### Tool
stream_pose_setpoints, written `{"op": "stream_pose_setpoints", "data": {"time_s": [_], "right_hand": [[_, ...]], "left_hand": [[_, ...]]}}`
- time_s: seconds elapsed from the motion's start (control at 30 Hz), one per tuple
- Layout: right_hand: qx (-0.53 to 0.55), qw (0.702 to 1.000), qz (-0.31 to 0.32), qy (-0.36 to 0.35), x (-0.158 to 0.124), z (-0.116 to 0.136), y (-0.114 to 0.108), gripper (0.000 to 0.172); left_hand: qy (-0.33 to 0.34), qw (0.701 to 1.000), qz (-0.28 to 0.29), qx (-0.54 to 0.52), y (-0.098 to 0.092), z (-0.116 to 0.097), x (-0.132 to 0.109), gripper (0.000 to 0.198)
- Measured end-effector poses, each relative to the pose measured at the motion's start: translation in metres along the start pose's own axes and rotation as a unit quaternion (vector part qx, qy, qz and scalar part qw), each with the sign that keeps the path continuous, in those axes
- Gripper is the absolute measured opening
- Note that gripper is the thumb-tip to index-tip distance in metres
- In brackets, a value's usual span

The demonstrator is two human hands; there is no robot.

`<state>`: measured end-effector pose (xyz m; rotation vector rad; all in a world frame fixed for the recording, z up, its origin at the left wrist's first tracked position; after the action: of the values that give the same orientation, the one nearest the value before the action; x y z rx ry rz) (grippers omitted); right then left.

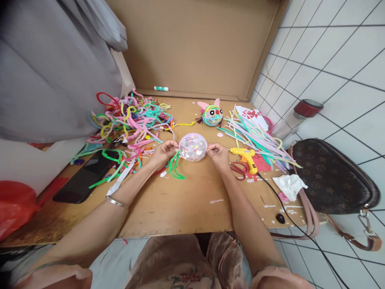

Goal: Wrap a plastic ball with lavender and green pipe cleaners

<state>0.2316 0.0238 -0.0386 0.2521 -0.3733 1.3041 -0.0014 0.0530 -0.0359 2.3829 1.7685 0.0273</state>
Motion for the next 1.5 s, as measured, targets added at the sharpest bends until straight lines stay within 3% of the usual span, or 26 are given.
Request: {"op": "stream_pose_setpoints", "data": {"time_s": [0.57,0.7,0.87,1.0,1.2,1.4,1.5], "right_hand": [[-0.021,1.0,0.002,-0.014,-0.001,0.001,0.001,0.021],[-0.049,0.997,-0.007,-0.055,-0.004,0.011,0.005,0.022],[-0.131,0.978,0.059,-0.152,-0.005,0.027,0.006,0.005],[-0.13,0.976,0.119,-0.126,-0.004,0.034,-0.001,0.003],[-0.153,0.963,0.2,-0.097,-0.011,0.052,-0.005,0.025],[-0.117,0.975,0.18,-0.061,-0.02,0.052,0.002,0.058],[-0.12,0.974,0.174,-0.075,-0.024,0.053,0.007,0.065]], "left_hand": [[0.004,1.0,-0.002,-0.016,0.004,-0.002,-0.004,0.03],[0.002,1.0,-0.004,-0.024,0.004,-0.003,-0.004,0.031],[0.007,1.0,-0.004,-0.016,0.004,-0.003,-0.003,0.028],[0.001,1.0,-0.004,-0.01,0.003,-0.002,-0.003,0.026],[0.001,1.0,0.0,0.003,0.002,0.001,-0.001,0.025],[0.013,1.0,0.004,-0.005,0.003,0.004,0.0,0.026],[0.014,1.0,0.01,0.0,0.004,0.005,0.0,0.023]]}}
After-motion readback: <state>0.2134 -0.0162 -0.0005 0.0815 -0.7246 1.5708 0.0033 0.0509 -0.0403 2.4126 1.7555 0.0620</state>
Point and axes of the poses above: each hand's wrist, its own x-axis towards the middle knuckle, its own y-axis out of the palm, z = x × y, the point moved 3 cm from there along x, towards the middle knuckle, and after that the axes turned 11 degrees about -y, right-handed, at the moved point
